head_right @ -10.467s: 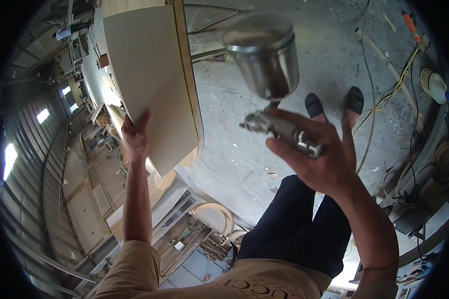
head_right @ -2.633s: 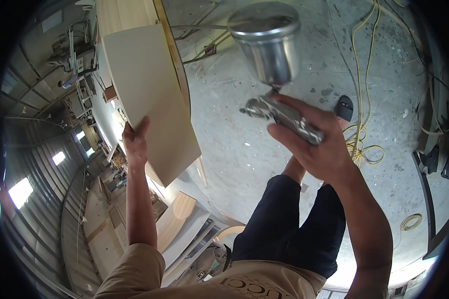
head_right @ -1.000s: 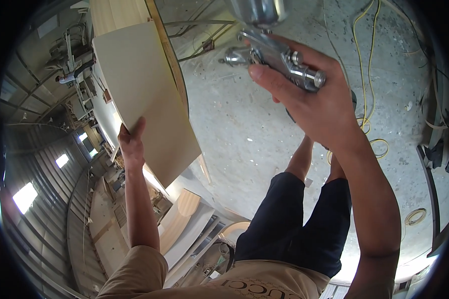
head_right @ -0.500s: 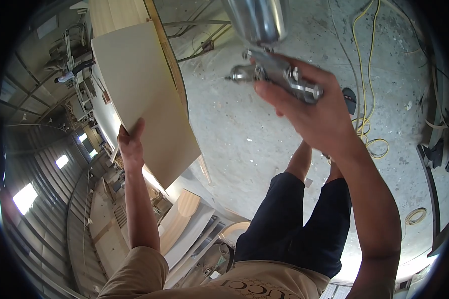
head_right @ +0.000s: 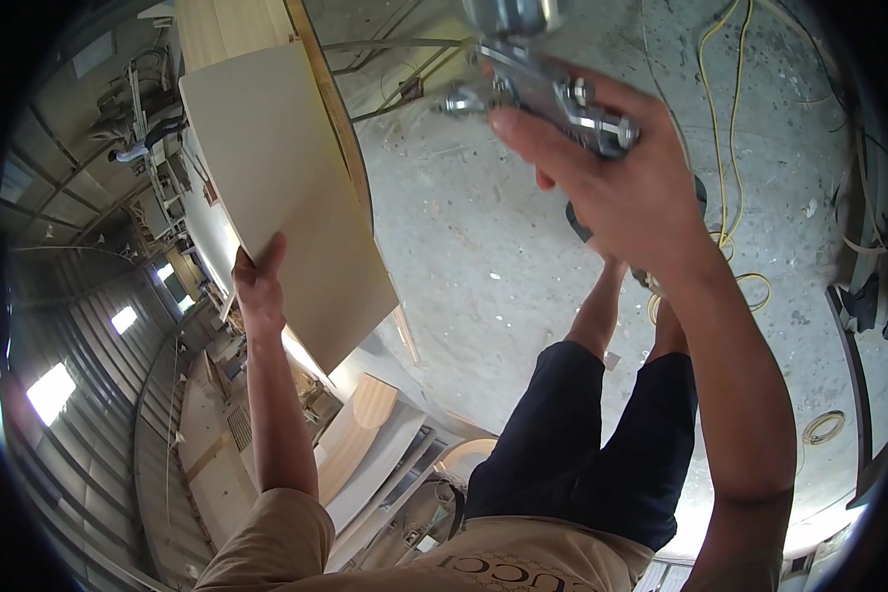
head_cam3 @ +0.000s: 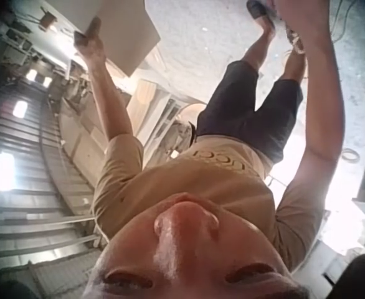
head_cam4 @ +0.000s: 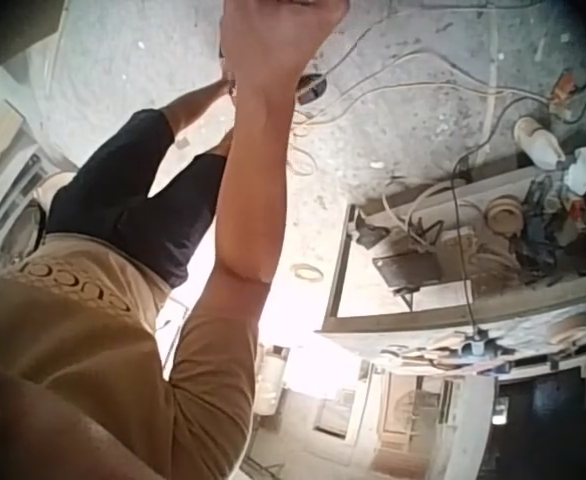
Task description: Varnishing wooden furniture components using a spray gun in a workshop.
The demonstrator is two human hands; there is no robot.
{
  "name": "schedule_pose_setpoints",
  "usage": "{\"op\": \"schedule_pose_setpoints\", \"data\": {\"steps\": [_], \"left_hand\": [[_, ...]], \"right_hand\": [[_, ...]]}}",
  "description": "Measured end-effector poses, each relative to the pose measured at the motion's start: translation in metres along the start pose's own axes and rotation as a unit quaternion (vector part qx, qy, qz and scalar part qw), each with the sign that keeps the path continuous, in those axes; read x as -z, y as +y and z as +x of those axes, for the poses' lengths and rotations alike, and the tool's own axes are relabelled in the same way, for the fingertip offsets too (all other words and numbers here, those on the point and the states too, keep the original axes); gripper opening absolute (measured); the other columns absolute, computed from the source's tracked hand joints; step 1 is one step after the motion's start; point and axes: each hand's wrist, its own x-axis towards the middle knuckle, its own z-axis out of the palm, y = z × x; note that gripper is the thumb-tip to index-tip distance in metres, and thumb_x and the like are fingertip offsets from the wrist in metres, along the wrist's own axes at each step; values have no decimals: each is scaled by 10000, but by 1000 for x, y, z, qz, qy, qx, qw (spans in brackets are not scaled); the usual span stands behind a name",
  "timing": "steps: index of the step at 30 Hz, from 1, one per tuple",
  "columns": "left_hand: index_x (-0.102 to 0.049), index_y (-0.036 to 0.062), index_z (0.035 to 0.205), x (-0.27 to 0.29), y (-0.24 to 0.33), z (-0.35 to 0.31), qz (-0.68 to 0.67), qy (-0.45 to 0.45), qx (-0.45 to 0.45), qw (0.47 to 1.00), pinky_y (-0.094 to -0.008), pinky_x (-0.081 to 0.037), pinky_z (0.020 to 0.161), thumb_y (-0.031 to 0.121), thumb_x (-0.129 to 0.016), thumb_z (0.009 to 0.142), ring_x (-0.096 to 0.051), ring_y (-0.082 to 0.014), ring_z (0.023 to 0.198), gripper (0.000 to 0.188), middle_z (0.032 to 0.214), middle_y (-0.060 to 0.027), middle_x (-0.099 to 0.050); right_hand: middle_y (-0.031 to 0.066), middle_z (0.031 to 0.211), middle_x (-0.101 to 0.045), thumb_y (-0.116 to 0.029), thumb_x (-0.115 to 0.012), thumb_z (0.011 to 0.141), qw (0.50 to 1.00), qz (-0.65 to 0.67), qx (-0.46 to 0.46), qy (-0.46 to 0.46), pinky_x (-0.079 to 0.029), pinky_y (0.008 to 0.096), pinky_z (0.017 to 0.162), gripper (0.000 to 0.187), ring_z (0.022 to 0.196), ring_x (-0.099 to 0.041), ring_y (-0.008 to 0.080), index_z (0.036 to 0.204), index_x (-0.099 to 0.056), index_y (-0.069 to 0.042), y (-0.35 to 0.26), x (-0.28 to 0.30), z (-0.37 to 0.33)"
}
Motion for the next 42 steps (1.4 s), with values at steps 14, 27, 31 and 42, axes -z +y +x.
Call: {"op": "schedule_pose_setpoints", "data": {"steps": [14,27,31,42], "left_hand": [[-627,-69,1190,-5,9,-2,8,14,12,1000,-318,-489,909,165,-728,939,-634,-180,988,358,1106,-114,-705],[-632,-68,1187,-2,-2,1,-6,9,-4,1000,-309,-494,888,189,-743,931,-640,-172,969,379,1092,-111,-712],[-631,-66,1189,-1,1,1,9,8,1,1000,-306,-493,891,191,-740,933,-639,-171,967,378,1091,-109,-711],[-644,-12,1201,-3,3,1,-16,14,16,1000,-278,-475,887,157,-778,905,-618,-135,970,366,1089,-37,-694]], "right_hand": [[56,1210,-733,-11,-708,924,994,0,-53,-91,-474,191,528,480,701,-603,44,1390,-599,-55,30,9,-51],[-44,710,-635,-222,-770,928,999,24,-44,-4,-395,200,446,367,577,-552,37,1278,-709,-129,-7,4,-6],[-26,752,-660,-205,-770,927,999,9,-20,-40,-471,215,532,413,589,-559,50,1315,-678,-100,6,3,-20],[88,1255,-715,-58,-722,926,981,-68,-110,-143,-541,255,867,503,956,-664,97,1405,-574,-16,38,3,-70]]}}
